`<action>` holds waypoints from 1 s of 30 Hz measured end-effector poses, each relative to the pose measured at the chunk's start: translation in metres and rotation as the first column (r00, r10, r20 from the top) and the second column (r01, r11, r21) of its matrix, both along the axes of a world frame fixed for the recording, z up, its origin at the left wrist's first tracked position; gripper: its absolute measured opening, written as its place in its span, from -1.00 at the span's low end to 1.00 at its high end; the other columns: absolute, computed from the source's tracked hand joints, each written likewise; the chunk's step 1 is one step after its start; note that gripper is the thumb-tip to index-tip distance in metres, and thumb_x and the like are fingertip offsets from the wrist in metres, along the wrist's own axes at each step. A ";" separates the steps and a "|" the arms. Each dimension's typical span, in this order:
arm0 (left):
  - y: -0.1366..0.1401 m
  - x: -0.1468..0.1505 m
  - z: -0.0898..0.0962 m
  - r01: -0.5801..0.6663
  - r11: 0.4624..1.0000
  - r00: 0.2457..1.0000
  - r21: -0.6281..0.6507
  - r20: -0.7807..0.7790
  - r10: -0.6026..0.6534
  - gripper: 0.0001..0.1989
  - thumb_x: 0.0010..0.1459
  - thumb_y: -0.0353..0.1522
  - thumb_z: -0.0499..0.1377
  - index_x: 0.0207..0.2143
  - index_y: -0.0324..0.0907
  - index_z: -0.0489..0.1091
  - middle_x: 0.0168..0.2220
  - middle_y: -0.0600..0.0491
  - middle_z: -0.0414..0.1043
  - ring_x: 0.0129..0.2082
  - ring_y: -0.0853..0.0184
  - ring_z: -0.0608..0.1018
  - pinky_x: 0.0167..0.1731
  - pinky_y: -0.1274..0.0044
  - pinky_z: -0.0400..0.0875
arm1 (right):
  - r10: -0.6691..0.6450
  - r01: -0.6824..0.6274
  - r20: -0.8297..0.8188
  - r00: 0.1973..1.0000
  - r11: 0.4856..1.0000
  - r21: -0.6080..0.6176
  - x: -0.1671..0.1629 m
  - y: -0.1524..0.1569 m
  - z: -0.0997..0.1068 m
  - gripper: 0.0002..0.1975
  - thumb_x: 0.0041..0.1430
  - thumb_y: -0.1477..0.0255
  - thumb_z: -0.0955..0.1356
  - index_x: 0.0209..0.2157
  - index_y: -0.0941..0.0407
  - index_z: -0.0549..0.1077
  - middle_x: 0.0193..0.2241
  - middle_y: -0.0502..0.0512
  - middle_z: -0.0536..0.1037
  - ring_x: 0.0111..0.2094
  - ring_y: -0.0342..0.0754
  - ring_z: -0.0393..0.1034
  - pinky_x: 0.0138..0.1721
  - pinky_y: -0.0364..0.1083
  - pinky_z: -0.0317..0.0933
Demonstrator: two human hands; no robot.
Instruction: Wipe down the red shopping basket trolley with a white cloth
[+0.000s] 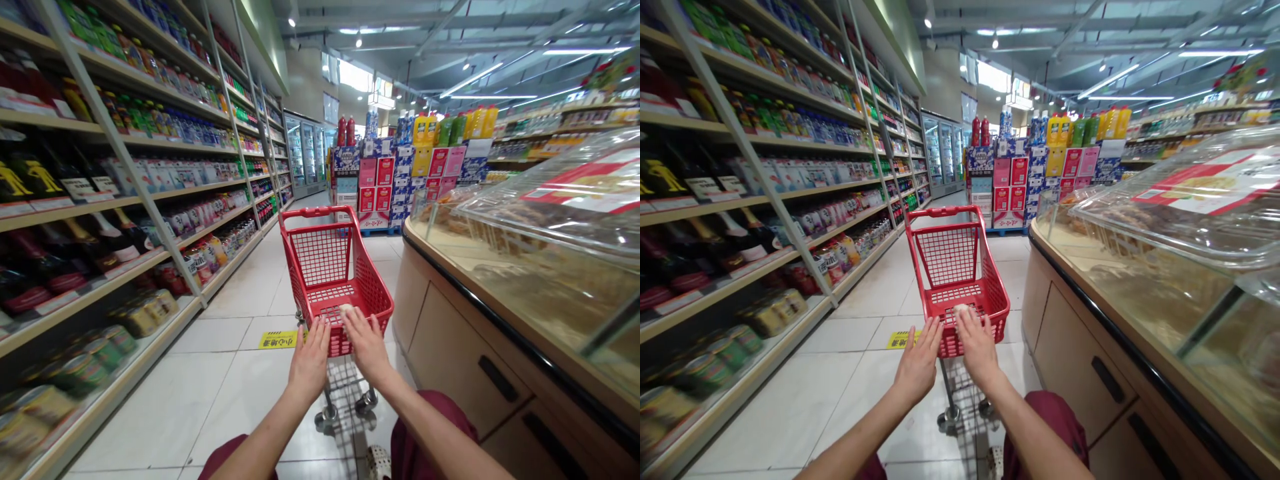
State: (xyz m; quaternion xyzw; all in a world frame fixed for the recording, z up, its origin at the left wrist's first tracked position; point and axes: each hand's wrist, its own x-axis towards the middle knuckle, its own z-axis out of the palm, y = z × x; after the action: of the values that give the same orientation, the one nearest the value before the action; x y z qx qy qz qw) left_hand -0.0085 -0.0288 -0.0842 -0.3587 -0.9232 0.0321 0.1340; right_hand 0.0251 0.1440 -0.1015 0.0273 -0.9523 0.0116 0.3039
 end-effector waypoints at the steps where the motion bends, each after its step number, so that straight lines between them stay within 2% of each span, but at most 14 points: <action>1: 0.000 0.000 0.000 0.003 1.000 1.000 0.002 0.003 -0.003 -0.40 0.04 -0.45 -0.12 0.18 -0.29 -0.13 0.24 -0.04 -0.22 0.22 0.24 -0.10 0.15 0.21 -0.16 | -0.079 0.079 -0.006 0.997 0.996 -0.032 0.000 0.002 0.001 -0.46 0.06 0.65 0.11 0.10 0.11 0.17 0.12 0.13 0.19 0.16 0.00 -0.07 0.09 0.13 -0.18; 3: 0.001 0.000 0.000 0.002 1.000 1.000 0.005 0.002 -0.002 -0.40 0.04 -0.45 -0.12 0.18 -0.29 -0.12 0.24 -0.05 -0.22 0.22 0.23 -0.10 0.14 0.21 -0.16 | -0.237 0.235 -0.012 0.971 0.967 -0.099 0.000 0.005 0.001 -0.47 0.08 0.66 0.09 0.11 0.15 0.16 0.11 0.18 0.20 0.15 0.04 -0.03 0.07 0.16 -0.15; 4: 0.001 0.000 0.000 -0.002 1.000 1.000 0.004 -0.002 0.002 -0.40 0.04 -0.44 -0.11 0.18 -0.29 -0.12 0.24 -0.06 -0.22 0.22 0.22 -0.10 0.14 0.21 -0.16 | -0.259 0.256 -0.014 0.966 0.961 -0.109 -0.001 0.004 0.000 -0.48 0.08 0.66 0.09 0.10 0.16 0.17 0.11 0.19 0.20 0.14 0.05 -0.02 0.06 0.16 -0.14; 5: 0.002 0.000 -0.001 -0.007 1.000 1.000 0.001 -0.009 0.007 -0.40 0.04 -0.44 -0.11 0.18 -0.29 -0.12 0.23 -0.06 -0.21 0.22 0.22 -0.10 0.14 0.22 -0.16 | -0.229 0.226 -0.020 0.973 0.969 -0.097 -0.001 0.002 -0.001 -0.48 0.08 0.65 0.10 0.10 0.16 0.17 0.11 0.19 0.21 0.14 0.04 -0.03 0.07 0.16 -0.15; 7: 0.002 0.000 -0.001 -0.014 1.000 1.000 -0.008 -0.026 0.013 -0.38 0.03 -0.44 -0.09 0.18 -0.27 -0.13 0.23 -0.06 -0.18 0.22 0.23 -0.09 0.15 0.23 -0.16 | -0.073 0.072 -0.035 0.997 0.997 -0.030 -0.002 -0.005 -0.004 -0.48 0.08 0.64 0.12 0.10 0.11 0.18 0.11 0.14 0.21 0.16 0.00 -0.05 0.09 0.12 -0.18; 9: 0.001 0.000 -0.002 -0.008 1.000 0.999 -0.020 -0.038 0.007 -0.36 0.02 -0.44 -0.08 0.18 -0.27 -0.15 0.23 -0.06 -0.18 0.22 0.24 -0.09 0.15 0.24 -0.16 | 0.021 -0.020 -0.035 0.999 1.000 0.014 -0.002 -0.006 -0.005 -0.48 0.08 0.63 0.13 0.10 0.08 0.17 0.11 0.10 0.21 0.17 -0.03 -0.08 0.11 0.10 -0.22; 14: 0.002 0.000 -0.003 -0.009 1.000 0.999 -0.012 -0.041 0.008 -0.37 0.03 -0.44 -0.09 0.18 -0.28 -0.16 0.24 -0.06 -0.20 0.22 0.22 -0.10 0.14 0.23 -0.16 | -0.246 0.241 -0.041 0.968 0.966 -0.097 -0.002 0.000 -0.003 -0.46 0.08 0.65 0.10 0.13 0.12 0.13 0.11 0.18 0.20 0.15 0.05 -0.03 0.07 0.16 -0.16; 15: 0.002 0.000 -0.004 -0.013 1.000 0.999 -0.010 -0.044 0.013 -0.37 0.03 -0.44 -0.09 0.18 -0.27 -0.16 0.23 -0.05 -0.19 0.22 0.22 -0.10 0.14 0.23 -0.15 | -0.221 0.217 -0.045 0.974 0.972 -0.092 -0.002 -0.003 -0.003 -0.46 0.07 0.65 0.11 0.12 0.12 0.13 0.11 0.17 0.20 0.15 0.04 -0.03 0.08 0.15 -0.16; 19: 0.003 0.000 -0.003 -0.005 1.000 0.999 -0.019 -0.051 0.004 -0.37 0.03 -0.44 -0.09 0.18 -0.26 -0.15 0.23 -0.04 -0.15 0.22 0.23 -0.08 0.15 0.24 -0.16 | 0.047 -0.046 -0.044 0.998 0.999 0.011 -0.004 -0.016 -0.005 -0.46 0.06 0.63 0.14 0.11 0.08 0.16 0.11 0.12 0.21 0.16 -0.04 -0.07 0.11 0.10 -0.21; 20: 0.002 0.000 -0.003 0.000 1.000 0.999 -0.016 -0.047 -0.001 -0.38 0.03 -0.44 -0.09 0.18 -0.26 -0.15 0.23 -0.04 -0.15 0.22 0.24 -0.08 0.15 0.24 -0.16 | 0.034 -0.034 -0.044 0.998 0.999 0.009 -0.003 -0.015 -0.004 -0.46 0.06 0.63 0.14 0.11 0.08 0.16 0.11 0.12 0.21 0.16 -0.03 -0.07 0.11 0.11 -0.20; 24: 0.003 0.000 -0.002 0.008 1.000 0.999 0.005 -0.039 -0.008 -0.38 0.03 -0.44 -0.09 0.18 -0.27 -0.14 0.23 -0.06 -0.17 0.22 0.23 -0.09 0.14 0.23 -0.15 | -0.242 0.236 -0.048 0.969 0.967 -0.100 -0.003 -0.001 -0.002 -0.48 0.07 0.65 0.11 0.10 0.13 0.17 0.11 0.17 0.20 0.14 0.05 -0.01 0.07 0.16 -0.15; 25: 0.003 0.001 -0.002 0.006 1.000 0.999 0.004 -0.037 -0.006 -0.37 0.02 -0.44 -0.08 0.18 -0.27 -0.15 0.23 -0.06 -0.17 0.22 0.23 -0.09 0.14 0.23 -0.15 | -0.237 0.232 -0.045 0.970 0.968 -0.098 -0.004 0.000 -0.001 -0.48 0.07 0.65 0.11 0.10 0.13 0.18 0.11 0.17 0.20 0.14 0.05 -0.02 0.07 0.16 -0.15; 28: 0.004 0.001 0.000 0.000 1.000 1.000 -0.008 -0.023 0.000 -0.35 0.01 -0.43 -0.07 0.18 -0.27 -0.15 0.23 -0.07 -0.16 0.22 0.22 -0.09 0.15 0.23 -0.17 | -0.034 0.034 -0.028 0.999 0.999 -0.004 -0.005 -0.003 -0.002 -0.45 0.04 0.66 0.12 0.10 0.09 0.17 0.12 0.12 0.19 0.17 -0.02 -0.07 0.11 0.12 -0.21; 30: 0.004 0.001 0.001 0.002 1.000 1.000 -0.011 -0.013 -0.002 -0.35 0.00 -0.44 -0.07 0.18 -0.27 -0.15 0.23 -0.07 -0.18 0.22 0.22 -0.09 0.15 0.23 -0.18 | -0.035 0.035 -0.027 0.999 0.999 -0.002 -0.005 -0.003 -0.002 -0.44 0.04 0.67 0.12 0.11 0.08 0.16 0.11 0.12 0.20 0.17 -0.02 -0.08 0.11 0.13 -0.21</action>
State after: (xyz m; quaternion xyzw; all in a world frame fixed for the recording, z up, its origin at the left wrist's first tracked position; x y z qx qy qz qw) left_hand -0.0072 -0.0244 -0.0835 -0.3601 -0.9218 0.0394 0.1378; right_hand 0.0201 0.1414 -0.1033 0.0107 -0.9484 0.0066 0.3170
